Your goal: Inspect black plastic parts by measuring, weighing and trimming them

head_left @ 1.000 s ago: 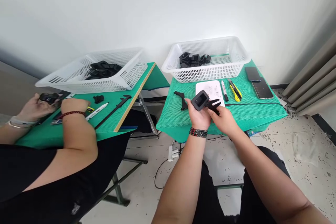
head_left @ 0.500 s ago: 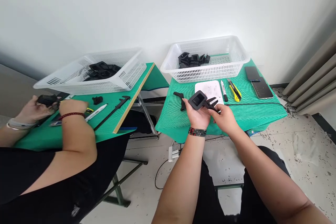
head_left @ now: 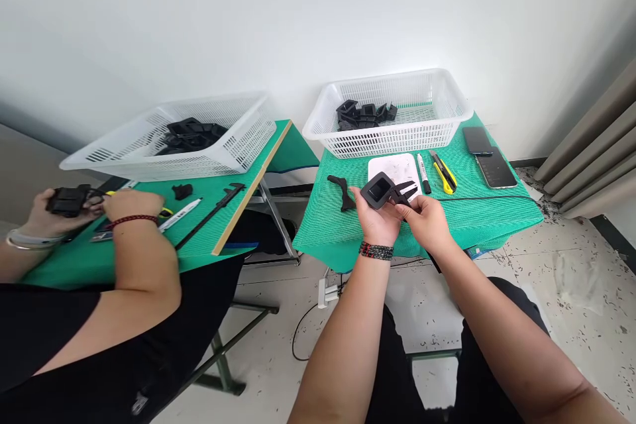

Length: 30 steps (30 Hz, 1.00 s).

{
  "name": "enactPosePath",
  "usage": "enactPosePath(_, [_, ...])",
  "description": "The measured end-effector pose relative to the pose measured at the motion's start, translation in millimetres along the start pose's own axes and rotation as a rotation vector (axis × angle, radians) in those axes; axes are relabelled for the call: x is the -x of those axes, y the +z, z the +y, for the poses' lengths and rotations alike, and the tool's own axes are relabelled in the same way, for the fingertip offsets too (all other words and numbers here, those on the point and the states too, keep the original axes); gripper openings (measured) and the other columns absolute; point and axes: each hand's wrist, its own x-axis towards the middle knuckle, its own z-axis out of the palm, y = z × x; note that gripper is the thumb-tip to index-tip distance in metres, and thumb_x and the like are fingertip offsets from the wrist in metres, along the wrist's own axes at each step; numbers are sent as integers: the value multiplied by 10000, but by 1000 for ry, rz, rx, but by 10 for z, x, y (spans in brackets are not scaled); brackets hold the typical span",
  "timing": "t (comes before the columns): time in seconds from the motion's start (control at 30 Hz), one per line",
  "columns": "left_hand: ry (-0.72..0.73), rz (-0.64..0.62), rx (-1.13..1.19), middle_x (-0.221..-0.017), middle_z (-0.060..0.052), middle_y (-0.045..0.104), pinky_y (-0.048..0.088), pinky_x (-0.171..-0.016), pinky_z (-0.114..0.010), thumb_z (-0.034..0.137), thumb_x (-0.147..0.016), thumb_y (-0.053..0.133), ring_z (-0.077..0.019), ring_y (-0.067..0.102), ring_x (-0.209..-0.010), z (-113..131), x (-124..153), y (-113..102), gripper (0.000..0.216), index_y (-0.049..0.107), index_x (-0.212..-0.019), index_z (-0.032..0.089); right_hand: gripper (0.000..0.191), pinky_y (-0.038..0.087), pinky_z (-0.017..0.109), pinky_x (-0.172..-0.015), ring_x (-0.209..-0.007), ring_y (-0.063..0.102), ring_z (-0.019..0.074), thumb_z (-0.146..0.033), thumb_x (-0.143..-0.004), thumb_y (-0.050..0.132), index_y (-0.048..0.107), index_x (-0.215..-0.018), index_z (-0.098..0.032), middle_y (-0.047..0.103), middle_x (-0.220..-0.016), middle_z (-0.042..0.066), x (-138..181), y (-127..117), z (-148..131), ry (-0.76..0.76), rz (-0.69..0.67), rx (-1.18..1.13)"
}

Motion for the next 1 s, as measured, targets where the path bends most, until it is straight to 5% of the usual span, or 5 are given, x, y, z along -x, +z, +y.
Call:
enactPosePath(0.2, [41, -12, 0, -840, -91, 742, 556, -743, -347, 799, -907, 443, -220, 701, -758, -53, -19, 8, 688, 751, -903, 184, 335, 306, 274, -513, -563, 428, 138, -400, -742, 672, 431, -577, -235, 508, -553, -20, -24, -26, -20, -26, -19, 21])
enactPosePath(0.47, [-32, -51, -37, -824, -99, 753, 519, -576, -311, 783, -943, 343, -215, 699, -686, -67, 22, 12, 734, 764, -913, 183, 337, 440, 291, -513, -551, 562, 161, -498, -748, 693, 506, -667, -229, 621, -651, 20, -17, -34, -54, 54, -112, -213])
enactPosePath(0.7, [-52, -69, -83, -990, -124, 774, 520, -644, -335, 441, -923, 480, -206, 679, -710, 2, -47, 2, 414, 762, -1033, 158, 445, 315, 265, -475, -522, 412, 111, -639, -749, 661, 595, -687, -204, 555, -629, 0, -59, -84, -155, 42, -155, -311])
enactPosePath(1.0, [-171, -178, -113, -864, -174, 731, 566, -706, -445, 538, -841, 394, -315, 707, -837, 179, -110, -117, 590, 752, -1063, 125, 296, 341, 250, -512, -560, 446, 104, -468, -774, 713, 639, -810, -184, 569, -707, -11, 135, 6, -175, 183, -538, -600])
